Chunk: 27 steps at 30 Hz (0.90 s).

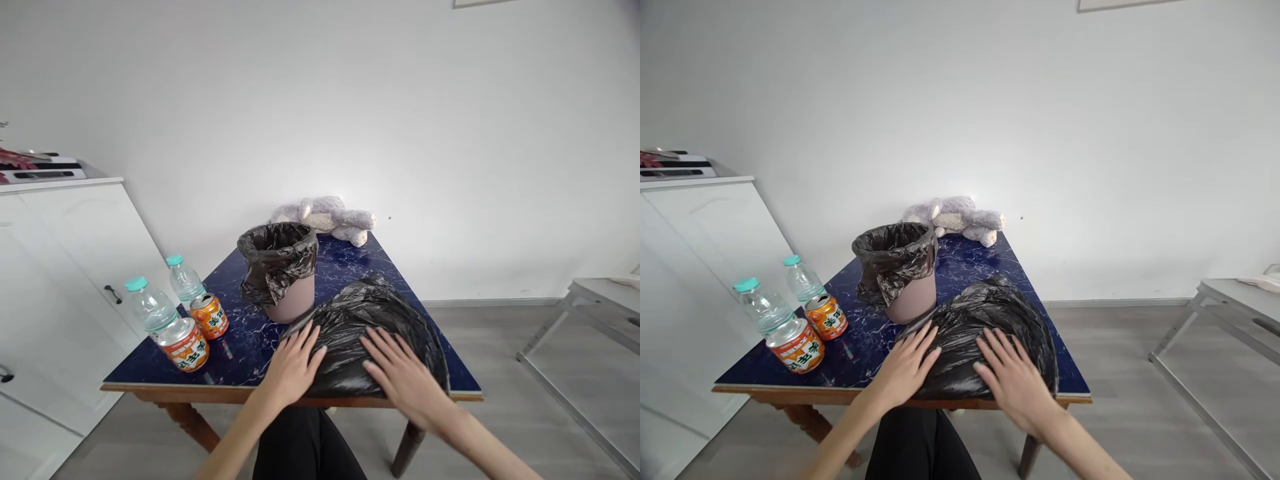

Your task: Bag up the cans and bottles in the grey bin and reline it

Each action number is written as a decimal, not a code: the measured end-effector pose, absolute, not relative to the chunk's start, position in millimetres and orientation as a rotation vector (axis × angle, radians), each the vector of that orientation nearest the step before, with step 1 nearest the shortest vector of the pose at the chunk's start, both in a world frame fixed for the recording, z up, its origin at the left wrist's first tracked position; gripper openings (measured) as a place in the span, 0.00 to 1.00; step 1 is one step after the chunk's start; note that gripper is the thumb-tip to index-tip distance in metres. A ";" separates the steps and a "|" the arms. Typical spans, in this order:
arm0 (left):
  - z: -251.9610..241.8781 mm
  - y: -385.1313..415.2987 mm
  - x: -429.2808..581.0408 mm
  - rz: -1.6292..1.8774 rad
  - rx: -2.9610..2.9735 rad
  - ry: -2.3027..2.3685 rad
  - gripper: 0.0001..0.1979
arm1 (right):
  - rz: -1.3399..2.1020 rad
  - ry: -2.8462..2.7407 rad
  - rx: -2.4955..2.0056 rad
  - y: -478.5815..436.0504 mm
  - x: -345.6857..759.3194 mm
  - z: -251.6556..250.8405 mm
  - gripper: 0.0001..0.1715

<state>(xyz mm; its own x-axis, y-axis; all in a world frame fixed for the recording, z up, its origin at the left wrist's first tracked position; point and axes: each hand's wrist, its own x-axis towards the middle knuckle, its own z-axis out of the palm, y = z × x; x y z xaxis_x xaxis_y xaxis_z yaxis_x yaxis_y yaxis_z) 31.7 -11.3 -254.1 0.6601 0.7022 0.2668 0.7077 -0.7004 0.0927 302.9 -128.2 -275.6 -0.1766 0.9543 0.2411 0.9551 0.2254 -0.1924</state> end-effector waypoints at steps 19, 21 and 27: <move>-218.5 -44.7 -41.1 -0.943 -3.161 -1.369 0.16 | -0.051 -2.119 -1.749 -193.9 377.3 -234.0 0.24; -215.8 -43.3 -35.3 -1.029 -3.071 -1.583 0.16 | -0.074 -1.919 -1.798 -183.1 375.7 -209.2 0.26; -216.9 -35.9 -12.6 -1.133 -2.748 -1.581 0.24 | -0.273 -1.662 -2.076 -88.4 349.1 -154.5 0.27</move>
<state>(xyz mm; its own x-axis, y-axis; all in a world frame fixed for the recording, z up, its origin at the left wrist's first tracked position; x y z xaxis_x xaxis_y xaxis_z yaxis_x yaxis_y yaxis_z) -12.6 -35.9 -216.9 0.3408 0.8322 0.4374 0.6815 -0.5392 0.4948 349.1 -88.4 -154.5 0.2485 0.8676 0.4308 0.9598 -0.1605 -0.2303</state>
